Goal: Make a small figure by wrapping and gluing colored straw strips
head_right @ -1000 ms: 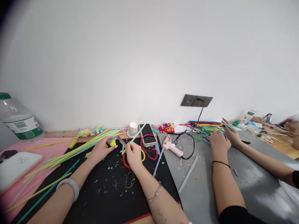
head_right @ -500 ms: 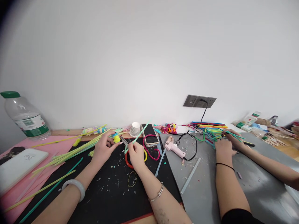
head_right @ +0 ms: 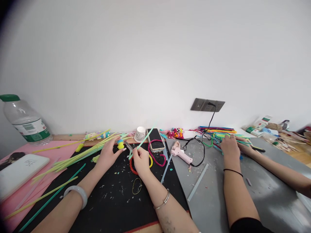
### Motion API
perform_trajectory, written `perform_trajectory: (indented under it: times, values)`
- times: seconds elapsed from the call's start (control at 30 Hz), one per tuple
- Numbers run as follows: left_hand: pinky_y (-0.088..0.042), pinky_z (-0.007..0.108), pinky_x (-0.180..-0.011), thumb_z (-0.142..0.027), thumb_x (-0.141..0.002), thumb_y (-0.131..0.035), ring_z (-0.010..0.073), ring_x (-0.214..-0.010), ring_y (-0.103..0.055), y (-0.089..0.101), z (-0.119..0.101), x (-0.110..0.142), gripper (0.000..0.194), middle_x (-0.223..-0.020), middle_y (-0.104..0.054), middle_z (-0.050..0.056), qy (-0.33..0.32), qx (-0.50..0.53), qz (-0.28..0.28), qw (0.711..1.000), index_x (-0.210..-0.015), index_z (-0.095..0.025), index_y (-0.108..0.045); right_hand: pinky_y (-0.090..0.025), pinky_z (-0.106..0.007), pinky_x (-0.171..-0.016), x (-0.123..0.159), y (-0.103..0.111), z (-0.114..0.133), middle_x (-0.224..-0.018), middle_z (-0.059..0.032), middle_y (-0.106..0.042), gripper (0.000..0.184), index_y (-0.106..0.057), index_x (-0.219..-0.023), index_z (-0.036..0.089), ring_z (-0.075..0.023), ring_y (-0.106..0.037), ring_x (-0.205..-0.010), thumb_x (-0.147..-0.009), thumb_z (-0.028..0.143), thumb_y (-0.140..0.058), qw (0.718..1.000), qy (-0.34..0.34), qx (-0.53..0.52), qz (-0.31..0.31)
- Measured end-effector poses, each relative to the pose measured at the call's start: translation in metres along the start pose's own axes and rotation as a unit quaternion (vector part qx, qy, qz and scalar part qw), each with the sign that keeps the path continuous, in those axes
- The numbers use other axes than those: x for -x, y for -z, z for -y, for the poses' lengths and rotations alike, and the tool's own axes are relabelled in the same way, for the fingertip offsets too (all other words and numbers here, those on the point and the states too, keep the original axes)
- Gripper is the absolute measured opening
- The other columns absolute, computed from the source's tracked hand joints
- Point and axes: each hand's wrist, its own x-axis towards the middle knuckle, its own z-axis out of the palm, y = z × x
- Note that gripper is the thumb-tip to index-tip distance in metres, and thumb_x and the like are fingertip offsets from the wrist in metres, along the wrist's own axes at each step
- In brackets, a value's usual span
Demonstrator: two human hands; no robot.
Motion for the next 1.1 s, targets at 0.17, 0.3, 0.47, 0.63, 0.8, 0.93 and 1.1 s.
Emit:
perform_trajectory:
  times: [0.17, 0.3, 0.47, 0.63, 0.8, 0.93, 1.1]
  values:
    - [-0.036, 0.042, -0.097, -0.032, -0.075, -0.058, 0.0289, -0.115, -0.045, -0.008, 0.012, 0.003, 0.057, -0.123, -0.055, 0.009, -0.009, -0.026, 0.065, 0.997, -0.128, -0.021, -0.042, -0.024, -0.022, -0.049, 0.001, -0.001, 0.001, -0.053, 0.0052, -0.032, 0.033, -0.034, -0.057, 0.019, -0.0091, -0.030, -0.052, -0.084, 0.036, -0.042, 1.000, -0.001, 0.000, 0.005]
    - [-0.036, 0.045, -0.097, -0.031, -0.075, -0.058, 0.0296, -0.117, -0.044, -0.015, 0.020, 0.007, 0.054, -0.123, -0.055, 0.010, -0.025, -0.034, 0.090, 0.995, -0.126, -0.019, -0.045, -0.023, -0.022, -0.049, 0.000, -0.001, 0.002, -0.052, 0.0054, -0.032, 0.033, -0.034, -0.056, 0.019, -0.0090, -0.030, -0.050, -0.083, 0.036, -0.042, 1.000, -0.005, -0.003, 0.011]
    - [-0.035, 0.044, -0.100, -0.028, -0.078, -0.052, 0.0264, -0.115, -0.047, -0.007, 0.010, 0.003, 0.042, -0.120, -0.056, 0.010, -0.058, -0.004, 0.043, 0.997, -0.118, -0.018, -0.051, -0.025, -0.022, -0.049, 0.000, -0.001, 0.001, -0.053, 0.0057, -0.032, 0.033, -0.034, -0.057, 0.019, -0.0089, -0.030, -0.050, -0.084, 0.036, -0.042, 1.000, -0.003, -0.020, -0.002]
    - [-0.045, 0.039, -0.087, -0.033, -0.086, -0.042, 0.0225, -0.094, -0.058, 0.008, -0.011, 0.001, 0.026, -0.096, -0.064, 0.008, -0.017, 0.066, -0.032, 0.997, -0.096, -0.018, -0.060, -0.028, -0.022, -0.050, 0.001, 0.000, 0.001, -0.054, 0.0056, -0.036, 0.032, -0.037, -0.060, 0.019, -0.0089, -0.034, -0.050, -0.087, 0.037, -0.041, 0.999, 0.006, -0.053, -0.005]
    - [-0.050, 0.034, -0.073, -0.041, -0.081, -0.051, 0.0192, -0.077, -0.063, 0.003, -0.029, 0.007, 0.033, -0.094, -0.067, 0.008, 0.083, 0.250, 0.062, 0.963, -0.102, -0.017, -0.060, -0.031, -0.022, -0.051, 0.000, -0.001, 0.002, -0.054, 0.0045, -0.041, 0.031, -0.042, -0.062, 0.019, -0.0093, -0.038, -0.050, -0.087, 0.037, -0.041, 0.997, 0.026, -0.070, 0.014]
    - [-0.050, 0.032, -0.067, -0.039, -0.073, -0.060, 0.0165, -0.063, -0.060, -0.003, -0.035, 0.010, 0.038, -0.079, -0.067, 0.006, 0.145, 0.336, 0.069, 0.928, -0.101, -0.014, -0.060, -0.030, -0.022, -0.050, 0.000, -0.002, -0.001, -0.053, 0.0050, -0.042, 0.030, -0.049, -0.067, 0.018, -0.0092, -0.037, -0.048, -0.087, 0.038, -0.042, 0.996, 0.027, -0.065, 0.058]
    - [-0.047, 0.028, -0.059, -0.038, -0.070, -0.063, 0.0145, -0.059, -0.056, 0.000, -0.032, 0.012, 0.031, -0.073, -0.065, 0.004, 0.171, 0.343, 0.053, 0.922, -0.088, -0.014, -0.064, -0.029, -0.022, -0.049, 0.000, -0.003, -0.003, -0.054, 0.0046, -0.044, 0.027, -0.054, -0.068, 0.017, -0.0093, -0.039, -0.048, -0.085, 0.035, -0.044, 0.997, 0.022, -0.033, 0.063]
